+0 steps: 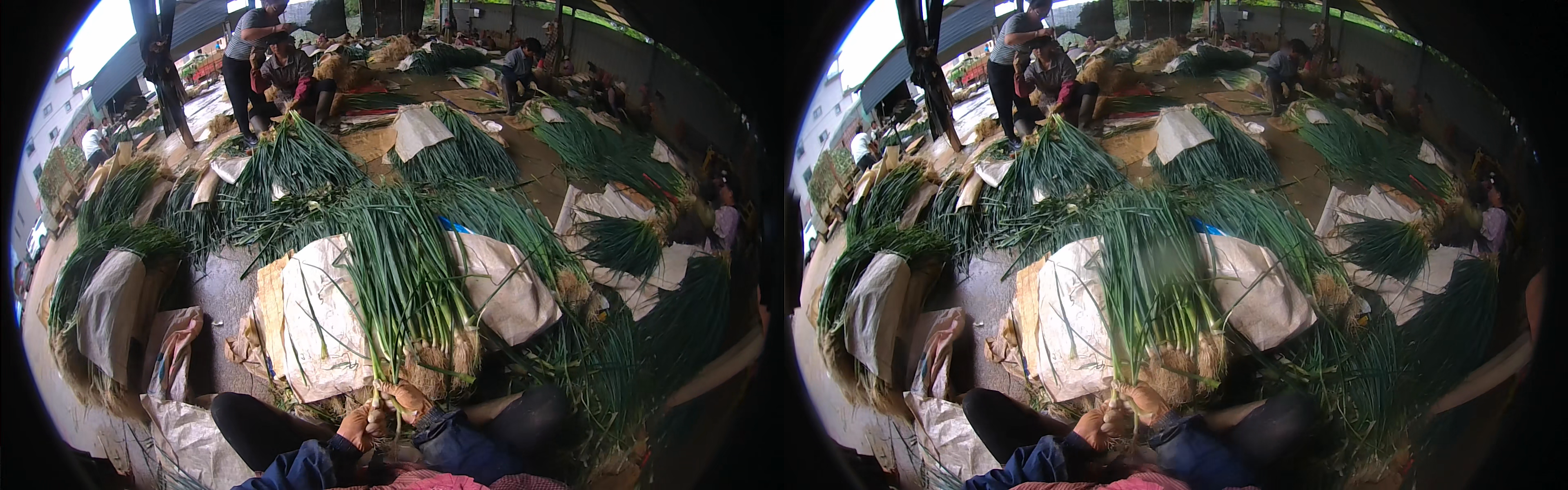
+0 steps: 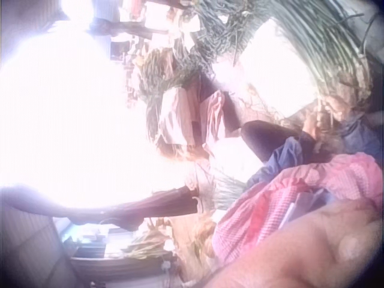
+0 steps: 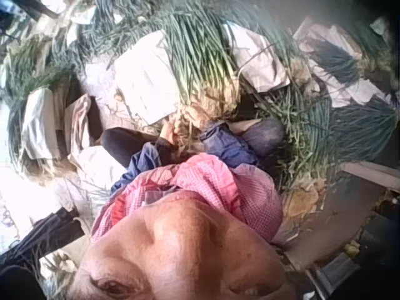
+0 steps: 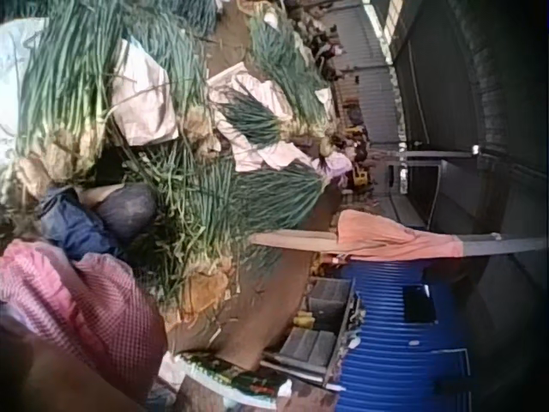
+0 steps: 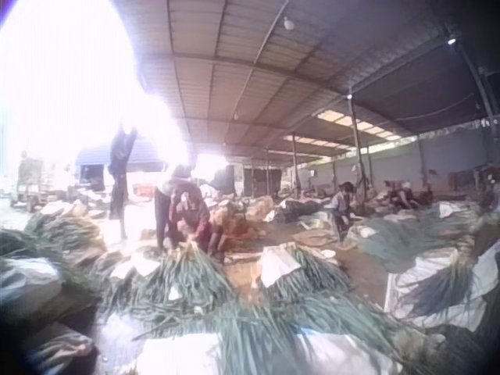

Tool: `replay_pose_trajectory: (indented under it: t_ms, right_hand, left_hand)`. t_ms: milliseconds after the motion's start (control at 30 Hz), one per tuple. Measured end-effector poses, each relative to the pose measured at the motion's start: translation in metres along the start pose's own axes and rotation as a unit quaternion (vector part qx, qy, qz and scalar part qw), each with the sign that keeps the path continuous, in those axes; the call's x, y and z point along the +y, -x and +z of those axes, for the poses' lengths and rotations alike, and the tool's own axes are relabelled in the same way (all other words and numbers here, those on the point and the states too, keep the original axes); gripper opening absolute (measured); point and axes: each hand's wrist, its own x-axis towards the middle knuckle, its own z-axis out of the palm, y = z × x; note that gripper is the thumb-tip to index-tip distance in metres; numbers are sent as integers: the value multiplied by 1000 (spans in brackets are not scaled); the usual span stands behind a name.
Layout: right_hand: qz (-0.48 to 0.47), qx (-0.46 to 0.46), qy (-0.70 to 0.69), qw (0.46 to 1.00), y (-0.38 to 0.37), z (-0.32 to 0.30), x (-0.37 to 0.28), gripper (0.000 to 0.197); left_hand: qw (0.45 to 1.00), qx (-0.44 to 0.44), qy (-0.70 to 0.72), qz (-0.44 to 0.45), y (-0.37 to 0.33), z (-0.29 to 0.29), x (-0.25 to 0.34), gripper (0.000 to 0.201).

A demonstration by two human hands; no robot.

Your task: The person cleans and peels scallions by hand, gathers them into a bundle, and sets the bundle aside.

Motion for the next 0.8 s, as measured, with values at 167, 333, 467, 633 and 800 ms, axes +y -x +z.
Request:
replay_pose_trajectory:
  t_ms: [167, 333, 467, 633, 800]
  right_hand:
    - [-220, 140, 280, 924, 13, 19, 20, 20]
    - [-282, 182, 315, 888, 33, 12, 51, 15]
    - [-217, 156, 76, 961, 111, 30, 14, 16]
    - [-248, 282, 97, 922, 262, -50, -43, 18]
    - [-41, 758, 555, 341, 391, -119, -73, 37]
  left_hand:
    - [951, 111, -221, 185, 18, 15, -9, 19]
    - [933, 139, -239, 231, 4, 13, -25, 25]
    - [990, -31, -45, 129, 4, 31, -27, 17]
    - [973, -85, -98, 188, 35, 36, 18, 24]
    - [958, -54, -246, 137, 36, -18, 26, 19]
